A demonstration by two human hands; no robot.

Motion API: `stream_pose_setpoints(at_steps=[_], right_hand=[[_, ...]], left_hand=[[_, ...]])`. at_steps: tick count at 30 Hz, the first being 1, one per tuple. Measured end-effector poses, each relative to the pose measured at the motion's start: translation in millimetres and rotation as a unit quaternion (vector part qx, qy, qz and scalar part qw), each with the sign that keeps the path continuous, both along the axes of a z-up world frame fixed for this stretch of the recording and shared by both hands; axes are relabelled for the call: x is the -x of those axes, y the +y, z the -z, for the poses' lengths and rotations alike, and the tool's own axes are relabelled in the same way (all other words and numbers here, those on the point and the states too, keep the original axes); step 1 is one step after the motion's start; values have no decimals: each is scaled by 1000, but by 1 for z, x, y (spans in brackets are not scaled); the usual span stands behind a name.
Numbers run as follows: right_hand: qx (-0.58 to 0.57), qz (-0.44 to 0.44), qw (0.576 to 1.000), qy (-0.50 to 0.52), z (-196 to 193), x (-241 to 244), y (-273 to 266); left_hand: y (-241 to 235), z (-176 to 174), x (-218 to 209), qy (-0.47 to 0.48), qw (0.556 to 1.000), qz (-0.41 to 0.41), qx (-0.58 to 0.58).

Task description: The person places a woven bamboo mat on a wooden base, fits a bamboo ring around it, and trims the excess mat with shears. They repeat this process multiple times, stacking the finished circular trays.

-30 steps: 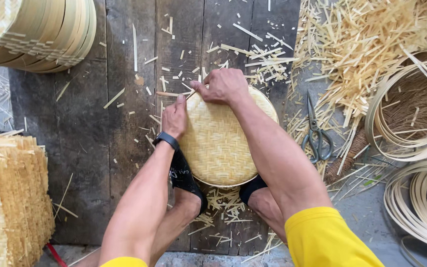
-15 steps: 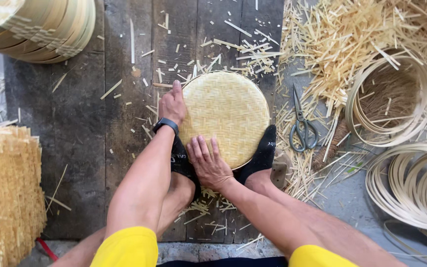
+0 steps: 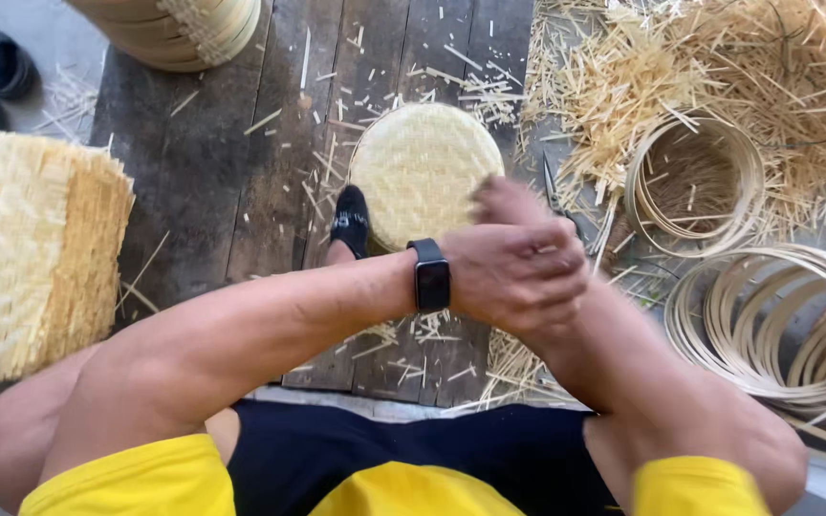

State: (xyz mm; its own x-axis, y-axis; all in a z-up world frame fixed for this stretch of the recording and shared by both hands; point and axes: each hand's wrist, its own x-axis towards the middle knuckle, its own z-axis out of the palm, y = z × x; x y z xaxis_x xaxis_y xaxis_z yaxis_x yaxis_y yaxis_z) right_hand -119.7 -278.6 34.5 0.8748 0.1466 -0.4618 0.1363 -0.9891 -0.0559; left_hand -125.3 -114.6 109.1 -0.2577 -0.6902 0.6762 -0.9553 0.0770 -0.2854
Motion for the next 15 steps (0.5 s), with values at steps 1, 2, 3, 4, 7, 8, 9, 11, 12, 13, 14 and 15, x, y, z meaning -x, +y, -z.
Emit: stream_pose_setpoints(at_steps=[1, 2, 3, 4, 7, 8, 9, 11, 12, 13, 14, 15], right_hand=[[28, -11, 1000, -6, -22, 2, -23], [57, -21, 998, -14, -42, 3, -45], [82, -38, 995, -29, -61, 6, -66], [111, -52, 992, -39, -76, 13, -84], [213, 10, 974, 71, -100, 27, -109], [164, 33, 984, 57, -98, 29, -110], [114, 55, 991, 43, -91, 29, -109], [-28, 167, 983, 71, -55, 29, -106], [-68, 197, 974, 94, -27, 30, -104], [-108, 226, 961, 116, 3, 34, -102], [-164, 256, 950, 74, 33, 30, -103], [-218, 285, 933, 31, 64, 18, -106]], left_hand=[[6, -16, 11, -26, 999, 10, 34], [11, -28, 17, -33, 999, 11, 25], [16, -35, 20, -39, 999, 11, 17], [18, -36, 23, -44, 999, 10, 10], [22, -19, 5, -19, 1000, -15, -11], [23, -8, -6, -9, 999, -33, -17], [22, 6, -21, 2, 998, -51, -22], [16, 48, -55, 18, 996, -76, -36], [12, 75, -73, 29, 995, -85, -44], [8, 104, -90, 41, 993, -93, -52], [7, 132, -110, 61, 989, -118, -62], [8, 160, -130, 81, 984, -144, -72]])
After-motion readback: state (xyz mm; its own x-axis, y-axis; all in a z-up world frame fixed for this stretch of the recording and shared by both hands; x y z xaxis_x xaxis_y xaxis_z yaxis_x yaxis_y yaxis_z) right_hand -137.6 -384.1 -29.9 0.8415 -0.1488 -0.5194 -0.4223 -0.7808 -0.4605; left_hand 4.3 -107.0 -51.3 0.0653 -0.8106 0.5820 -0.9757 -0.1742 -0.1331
